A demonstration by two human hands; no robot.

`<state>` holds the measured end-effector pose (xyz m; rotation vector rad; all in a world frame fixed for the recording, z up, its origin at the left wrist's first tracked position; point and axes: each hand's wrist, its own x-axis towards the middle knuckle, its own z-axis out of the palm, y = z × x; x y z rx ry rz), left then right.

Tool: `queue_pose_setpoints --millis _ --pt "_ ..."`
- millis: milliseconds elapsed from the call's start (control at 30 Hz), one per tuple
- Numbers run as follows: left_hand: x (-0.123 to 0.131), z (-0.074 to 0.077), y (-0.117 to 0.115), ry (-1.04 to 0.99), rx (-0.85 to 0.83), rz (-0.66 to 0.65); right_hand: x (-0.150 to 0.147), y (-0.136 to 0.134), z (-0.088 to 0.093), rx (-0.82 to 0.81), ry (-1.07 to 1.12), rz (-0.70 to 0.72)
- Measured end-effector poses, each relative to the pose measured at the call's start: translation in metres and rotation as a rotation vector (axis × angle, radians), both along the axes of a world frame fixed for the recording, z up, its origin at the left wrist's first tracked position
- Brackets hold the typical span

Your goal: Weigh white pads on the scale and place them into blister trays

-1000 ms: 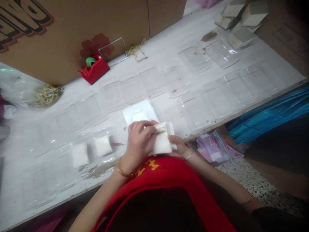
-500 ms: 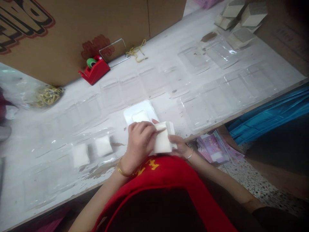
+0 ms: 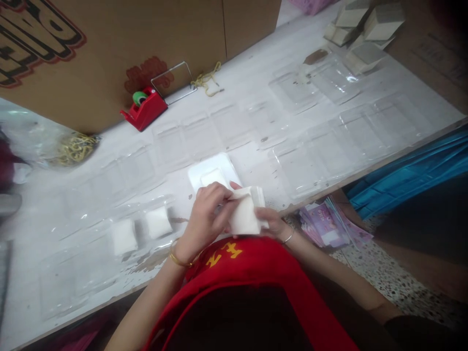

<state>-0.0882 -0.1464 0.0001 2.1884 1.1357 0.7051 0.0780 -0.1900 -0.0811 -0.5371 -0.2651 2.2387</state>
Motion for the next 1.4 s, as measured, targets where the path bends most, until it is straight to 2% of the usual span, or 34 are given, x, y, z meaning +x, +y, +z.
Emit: queue_pose_setpoints --millis 100,167,267,400,467,567,667,767,867,933,1000,1200,1400 --pt "-0.011 0.004 0.008 -0.09 -0.159 -0.022 0.003 0.001 0.004 0.018 -0.03 0.046" --pt "-0.02 0.002 0.02 -0.153 -0.232 0.034 0.007 0.002 0.008 0.032 -0.049 0.051" --pt "-0.035 -0.009 0.047 -0.204 -0.334 0.146 0.014 0.001 0.014 0.044 -0.04 -0.009" --pt "-0.047 -0.033 0.078 -0.152 -0.489 0.165 0.027 0.0 0.016 0.029 -0.019 -0.081" --pt "-0.048 -0.04 0.085 -0.187 -0.536 0.161 0.033 0.0 0.015 0.054 -0.008 -0.108" --pt "-0.046 -0.042 0.086 -0.267 -0.594 0.135 0.039 0.003 0.015 0.118 -0.02 -0.144" --pt "-0.042 -0.044 0.083 -0.102 -0.491 0.154 0.042 0.007 0.018 0.163 -0.048 -0.189" --pt "-0.038 -0.053 0.08 0.226 -0.238 0.171 0.042 0.011 0.021 0.166 -0.059 -0.207" --pt "-0.04 -0.058 0.075 0.395 0.007 0.192 0.041 0.012 0.022 0.179 -0.048 -0.203" --pt "-0.046 -0.056 0.072 0.395 0.107 0.265 0.041 0.012 0.022 0.193 -0.045 -0.21" --pt "-0.057 -0.05 0.068 0.329 0.131 0.326 0.042 0.012 0.022 0.197 -0.061 -0.209" --pt "-0.089 -0.039 0.058 0.142 0.069 0.416 0.046 0.016 0.03 0.17 -0.155 -0.213" --pt "-0.089 -0.041 0.051 0.113 0.028 0.429 0.047 0.018 0.035 0.169 -0.187 -0.248"
